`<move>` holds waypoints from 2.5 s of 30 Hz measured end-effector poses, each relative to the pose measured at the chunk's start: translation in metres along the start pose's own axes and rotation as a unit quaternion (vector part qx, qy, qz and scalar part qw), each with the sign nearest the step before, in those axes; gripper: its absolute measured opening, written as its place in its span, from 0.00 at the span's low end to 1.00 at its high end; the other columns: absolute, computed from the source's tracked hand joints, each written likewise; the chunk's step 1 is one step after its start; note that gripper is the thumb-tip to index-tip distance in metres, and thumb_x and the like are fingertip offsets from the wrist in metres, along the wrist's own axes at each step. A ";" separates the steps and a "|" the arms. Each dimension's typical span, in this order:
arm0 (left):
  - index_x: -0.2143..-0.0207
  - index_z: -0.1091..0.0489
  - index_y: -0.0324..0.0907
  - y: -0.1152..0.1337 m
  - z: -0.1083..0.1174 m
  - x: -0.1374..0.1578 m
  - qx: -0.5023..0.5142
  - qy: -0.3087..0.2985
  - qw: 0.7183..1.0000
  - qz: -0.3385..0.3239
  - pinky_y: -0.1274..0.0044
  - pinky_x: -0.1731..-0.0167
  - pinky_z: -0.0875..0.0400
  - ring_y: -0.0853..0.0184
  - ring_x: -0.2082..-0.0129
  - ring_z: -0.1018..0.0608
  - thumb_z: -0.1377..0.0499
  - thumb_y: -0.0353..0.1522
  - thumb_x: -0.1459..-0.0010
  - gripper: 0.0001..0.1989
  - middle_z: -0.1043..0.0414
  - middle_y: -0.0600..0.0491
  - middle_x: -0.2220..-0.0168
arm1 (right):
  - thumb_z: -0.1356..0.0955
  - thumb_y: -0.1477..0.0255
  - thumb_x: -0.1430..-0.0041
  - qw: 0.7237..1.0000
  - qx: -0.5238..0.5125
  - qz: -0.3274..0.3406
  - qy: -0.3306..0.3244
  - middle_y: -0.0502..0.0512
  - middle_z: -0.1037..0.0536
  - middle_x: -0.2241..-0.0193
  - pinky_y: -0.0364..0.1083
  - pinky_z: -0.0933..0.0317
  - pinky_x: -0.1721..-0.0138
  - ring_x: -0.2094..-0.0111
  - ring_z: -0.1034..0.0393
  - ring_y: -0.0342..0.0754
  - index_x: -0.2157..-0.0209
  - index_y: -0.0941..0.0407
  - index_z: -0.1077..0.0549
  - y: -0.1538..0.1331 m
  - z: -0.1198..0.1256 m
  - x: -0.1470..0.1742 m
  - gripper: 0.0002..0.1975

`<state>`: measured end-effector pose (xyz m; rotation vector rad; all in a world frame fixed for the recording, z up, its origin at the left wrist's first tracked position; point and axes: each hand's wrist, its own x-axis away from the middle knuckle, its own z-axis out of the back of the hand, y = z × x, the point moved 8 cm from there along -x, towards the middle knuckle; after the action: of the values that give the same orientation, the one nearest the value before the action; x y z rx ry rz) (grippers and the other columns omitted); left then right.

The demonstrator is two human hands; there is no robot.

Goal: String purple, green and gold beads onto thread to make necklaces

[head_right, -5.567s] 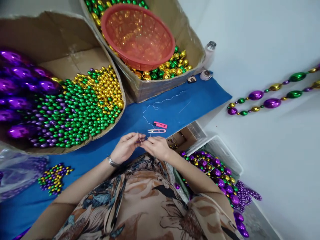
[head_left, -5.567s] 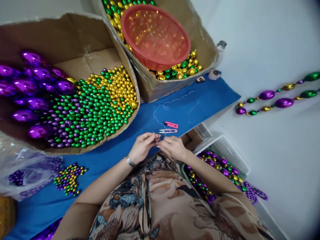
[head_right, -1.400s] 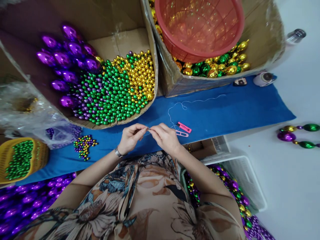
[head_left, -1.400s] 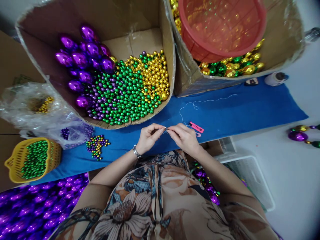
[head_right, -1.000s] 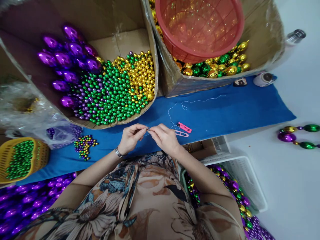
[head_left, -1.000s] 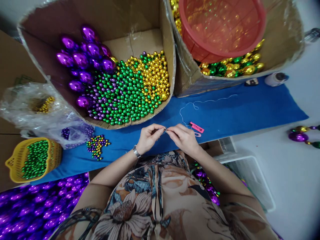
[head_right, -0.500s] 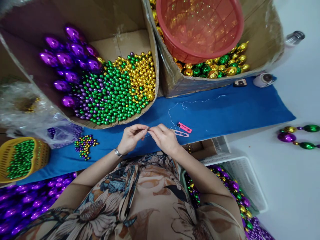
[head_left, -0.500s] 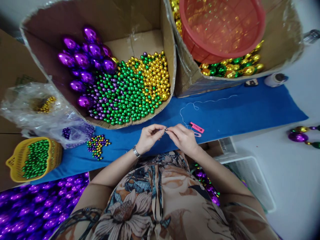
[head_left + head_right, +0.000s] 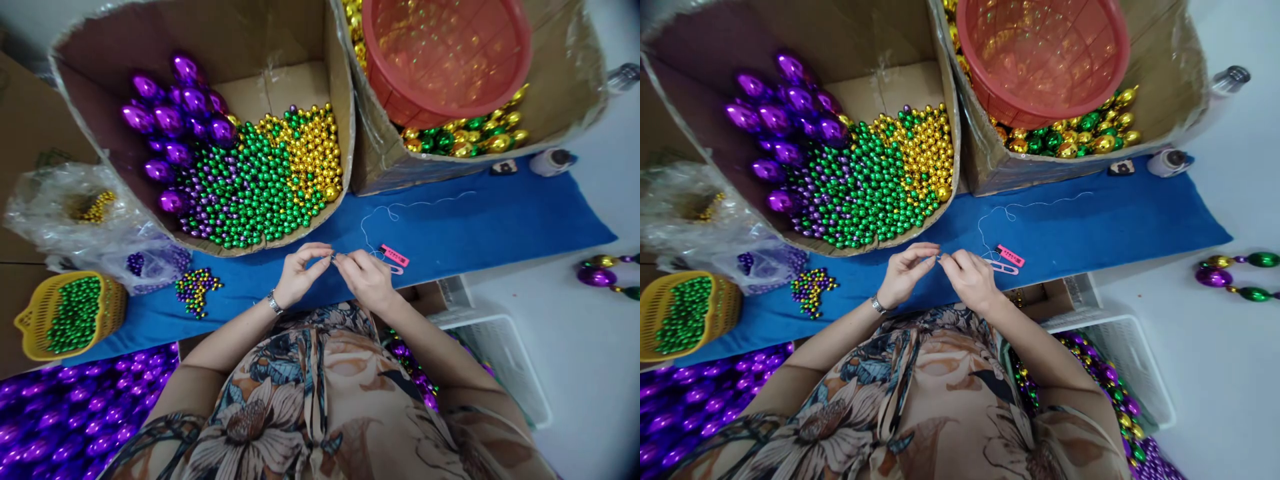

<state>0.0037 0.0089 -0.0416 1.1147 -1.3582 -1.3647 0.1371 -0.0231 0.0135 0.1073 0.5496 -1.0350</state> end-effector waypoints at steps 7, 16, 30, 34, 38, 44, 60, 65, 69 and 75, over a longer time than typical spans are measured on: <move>0.64 0.22 0.42 -0.002 -0.002 0.000 0.045 0.015 0.998 0.029 0.72 0.52 0.27 0.65 0.57 0.21 0.34 0.37 0.46 0.09 0.22 0.48 0.57 | 0.37 0.68 0.33 0.995 -0.081 -0.041 -0.041 0.53 0.25 0.71 0.41 0.39 0.68 0.69 0.30 0.41 0.60 0.54 0.23 0.006 -0.005 -0.001 0.11; 0.65 0.22 0.40 -0.012 -0.003 0.000 0.118 0.045 0.987 0.098 0.76 0.58 0.27 0.68 0.62 0.21 0.32 0.38 0.50 0.12 0.20 0.50 0.62 | 0.40 0.69 0.32 0.979 -0.170 -0.113 -0.027 0.57 0.25 0.65 0.42 0.33 0.63 0.66 0.28 0.44 0.54 0.55 0.24 0.018 0.000 -0.003 0.14; 0.66 0.22 0.40 -0.008 0.000 0.001 0.091 0.053 0.991 0.082 0.75 0.58 0.26 0.67 0.63 0.21 0.32 0.39 0.50 0.12 0.20 0.49 0.63 | 0.38 0.69 0.32 0.978 -0.179 -0.108 -0.029 0.54 0.22 0.67 0.41 0.33 0.64 0.67 0.27 0.43 0.59 0.54 0.24 0.015 0.000 -0.002 0.12; 0.66 0.22 0.41 -0.008 0.000 0.001 0.085 0.051 0.992 0.079 0.75 0.58 0.26 0.67 0.63 0.21 0.32 0.39 0.50 0.12 0.20 0.49 0.63 | 0.39 0.69 0.32 0.979 -0.174 -0.103 -0.026 0.55 0.22 0.67 0.41 0.34 0.65 0.67 0.27 0.43 0.59 0.55 0.24 0.014 0.001 -0.002 0.12; 0.66 0.22 0.41 -0.007 0.000 0.001 0.084 0.049 0.992 0.076 0.74 0.57 0.27 0.67 0.62 0.21 0.32 0.39 0.50 0.12 0.20 0.49 0.62 | 0.39 0.70 0.32 0.979 -0.178 -0.097 -0.031 0.55 0.22 0.67 0.42 0.34 0.64 0.68 0.27 0.43 0.59 0.55 0.24 0.013 -0.001 -0.002 0.12; 0.66 0.22 0.40 -0.008 -0.001 0.001 0.083 0.048 0.992 0.078 0.75 0.58 0.27 0.67 0.63 0.21 0.32 0.39 0.50 0.12 0.21 0.49 0.62 | 0.39 0.70 0.32 0.977 -0.185 -0.098 -0.041 0.55 0.23 0.67 0.42 0.34 0.63 0.67 0.28 0.44 0.59 0.55 0.23 0.013 -0.004 0.000 0.13; 0.66 0.21 0.42 -0.010 0.000 0.001 0.085 0.045 0.993 0.070 0.77 0.59 0.27 0.69 0.63 0.21 0.33 0.37 0.48 0.09 0.20 0.51 0.62 | 0.39 0.70 0.32 0.979 -0.179 -0.088 -0.038 0.55 0.23 0.67 0.42 0.34 0.63 0.68 0.28 0.43 0.59 0.56 0.24 0.011 -0.004 0.000 0.12; 0.65 0.21 0.42 -0.010 0.000 0.002 0.088 0.043 0.993 0.070 0.76 0.58 0.27 0.68 0.62 0.21 0.33 0.37 0.48 0.10 0.20 0.50 0.62 | 0.39 0.70 0.32 0.978 -0.183 -0.088 -0.039 0.55 0.23 0.67 0.42 0.34 0.63 0.67 0.28 0.43 0.59 0.56 0.24 0.012 -0.004 0.000 0.12; 0.66 0.21 0.42 -0.009 -0.001 0.001 0.089 0.043 0.993 0.070 0.77 0.58 0.27 0.68 0.62 0.21 0.33 0.37 0.48 0.09 0.20 0.50 0.62 | 0.39 0.70 0.32 0.979 -0.179 -0.090 -0.032 0.54 0.23 0.67 0.42 0.35 0.64 0.68 0.28 0.43 0.59 0.56 0.24 0.013 -0.003 0.000 0.12; 0.66 0.21 0.42 -0.009 -0.002 0.001 0.090 0.044 0.992 0.072 0.77 0.58 0.27 0.69 0.63 0.21 0.32 0.37 0.49 0.09 0.20 0.51 0.63 | 0.39 0.70 0.32 0.980 -0.173 -0.089 -0.036 0.54 0.23 0.68 0.41 0.35 0.64 0.68 0.28 0.43 0.60 0.55 0.24 0.013 -0.002 -0.001 0.12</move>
<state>0.0051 0.0077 -0.0503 1.1582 -1.4894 -1.0943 0.1465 -0.0151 0.0099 -0.2906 0.6750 -1.0959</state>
